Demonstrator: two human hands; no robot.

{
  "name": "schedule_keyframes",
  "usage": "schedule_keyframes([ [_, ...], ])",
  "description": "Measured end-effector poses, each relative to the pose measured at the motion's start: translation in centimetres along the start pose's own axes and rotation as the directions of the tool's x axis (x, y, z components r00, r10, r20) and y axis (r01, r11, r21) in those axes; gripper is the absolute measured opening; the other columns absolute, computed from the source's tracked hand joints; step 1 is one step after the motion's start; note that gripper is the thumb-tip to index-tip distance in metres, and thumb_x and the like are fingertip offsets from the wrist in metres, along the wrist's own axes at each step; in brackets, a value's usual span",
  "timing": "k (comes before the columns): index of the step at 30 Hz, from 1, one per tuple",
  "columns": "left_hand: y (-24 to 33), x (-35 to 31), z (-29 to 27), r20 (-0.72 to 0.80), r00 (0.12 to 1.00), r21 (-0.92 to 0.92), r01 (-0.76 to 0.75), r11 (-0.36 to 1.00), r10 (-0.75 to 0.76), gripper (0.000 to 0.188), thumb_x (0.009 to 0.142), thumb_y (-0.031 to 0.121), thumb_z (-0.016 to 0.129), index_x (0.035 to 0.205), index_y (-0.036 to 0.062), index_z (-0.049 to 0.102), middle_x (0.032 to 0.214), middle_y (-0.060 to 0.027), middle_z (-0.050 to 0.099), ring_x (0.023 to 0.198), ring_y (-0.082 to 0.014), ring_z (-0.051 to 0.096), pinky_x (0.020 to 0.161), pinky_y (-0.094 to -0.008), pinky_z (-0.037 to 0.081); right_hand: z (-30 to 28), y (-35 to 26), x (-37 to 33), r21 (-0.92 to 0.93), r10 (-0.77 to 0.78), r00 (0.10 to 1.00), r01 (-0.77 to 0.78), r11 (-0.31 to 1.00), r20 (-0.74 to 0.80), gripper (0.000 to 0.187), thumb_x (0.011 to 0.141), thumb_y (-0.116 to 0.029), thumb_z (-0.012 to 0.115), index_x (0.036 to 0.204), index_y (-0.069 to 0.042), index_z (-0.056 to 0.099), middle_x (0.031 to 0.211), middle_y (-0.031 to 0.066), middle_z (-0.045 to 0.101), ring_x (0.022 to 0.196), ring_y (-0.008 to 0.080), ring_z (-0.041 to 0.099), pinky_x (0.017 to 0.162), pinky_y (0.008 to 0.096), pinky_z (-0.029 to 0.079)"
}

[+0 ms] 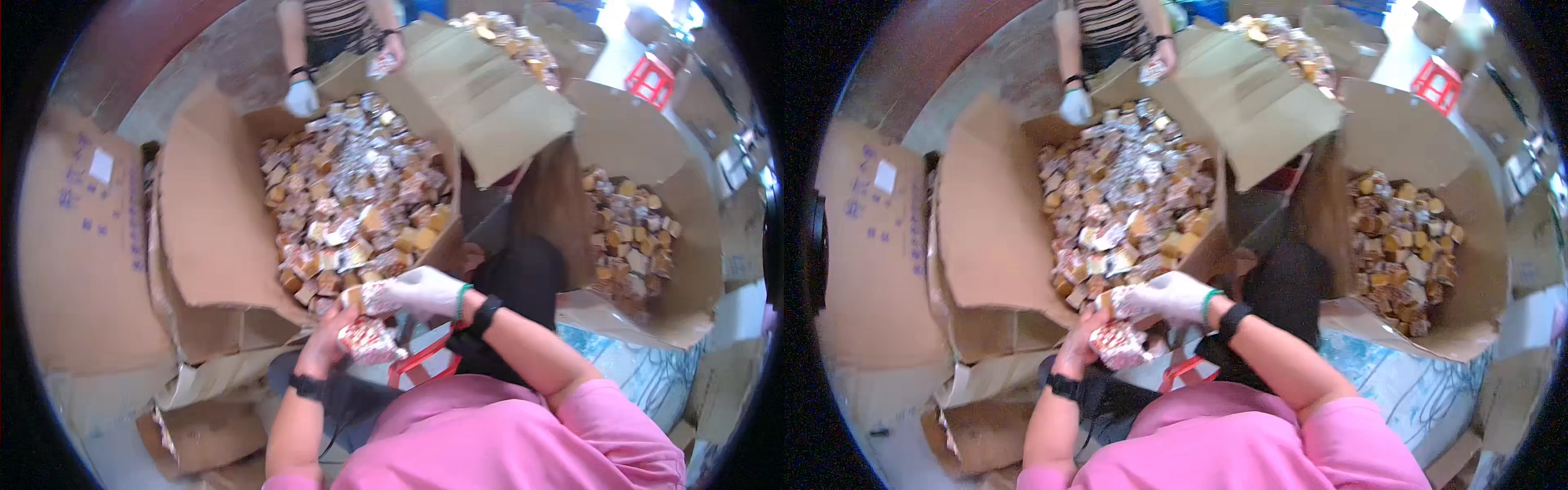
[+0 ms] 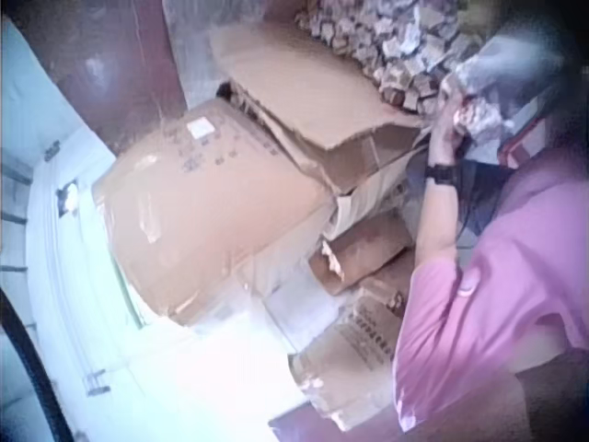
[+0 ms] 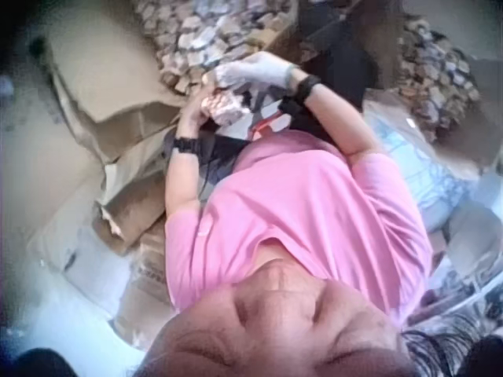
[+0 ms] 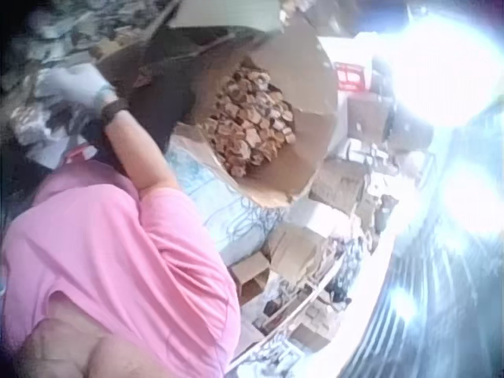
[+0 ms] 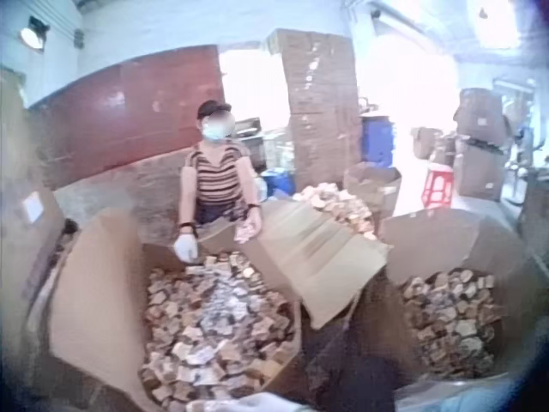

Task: Sorting small packaged items into cardboard boxes by hand.

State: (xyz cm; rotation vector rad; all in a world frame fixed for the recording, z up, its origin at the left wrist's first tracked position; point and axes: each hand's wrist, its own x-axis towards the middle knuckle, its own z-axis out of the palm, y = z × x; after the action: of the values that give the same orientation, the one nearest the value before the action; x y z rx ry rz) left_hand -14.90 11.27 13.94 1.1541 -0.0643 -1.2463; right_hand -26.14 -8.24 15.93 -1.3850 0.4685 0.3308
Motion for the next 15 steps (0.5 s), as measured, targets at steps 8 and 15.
schedule_keyframes([
  [8, -0.9, 1.6, -3.8, -0.111, 0.949, -0.085, 0.287, 0.954, -0.296, 0.032, 0.085, 0.035, 0.041, 0.105, 0.0139, 0.056, 0.095, -0.0081, 0.061, 0.066, -0.0173, 0.049, 0.056, -0.0303, 0.038, 2.1, -0.6, 0.0, -0.32, -0.109, 0.983, 0.057, 0.946, -0.146, 0.058, 0.077, -0.058, 0.048, 0.082, -0.003, 0.066, 0.074, 0.0145, 0.063, 0.067, 0.0259, 0.059, 0.067, 0.0348, 0.045],
  [15, 2.2, 5.1, 2.6, -0.158, 0.987, 0.105, 0.058, 0.993, -0.041, 0.049, 0.084, 0.054, 0.043, 0.109, 0.0137, 0.054, 0.096, -0.0021, 0.059, 0.079, -0.0154, 0.055, 0.059, -0.0285, 0.046, -0.9, 0.4, 2.9, -0.486, -0.348, 0.923, 0.23, 0.843, -0.168, 0.047, 0.081, -0.051, 0.049, 0.08, -0.006, 0.065, 0.071, 0.0167, 0.061, 0.064, 0.0265, 0.059, 0.062, 0.0349, 0.046],
])
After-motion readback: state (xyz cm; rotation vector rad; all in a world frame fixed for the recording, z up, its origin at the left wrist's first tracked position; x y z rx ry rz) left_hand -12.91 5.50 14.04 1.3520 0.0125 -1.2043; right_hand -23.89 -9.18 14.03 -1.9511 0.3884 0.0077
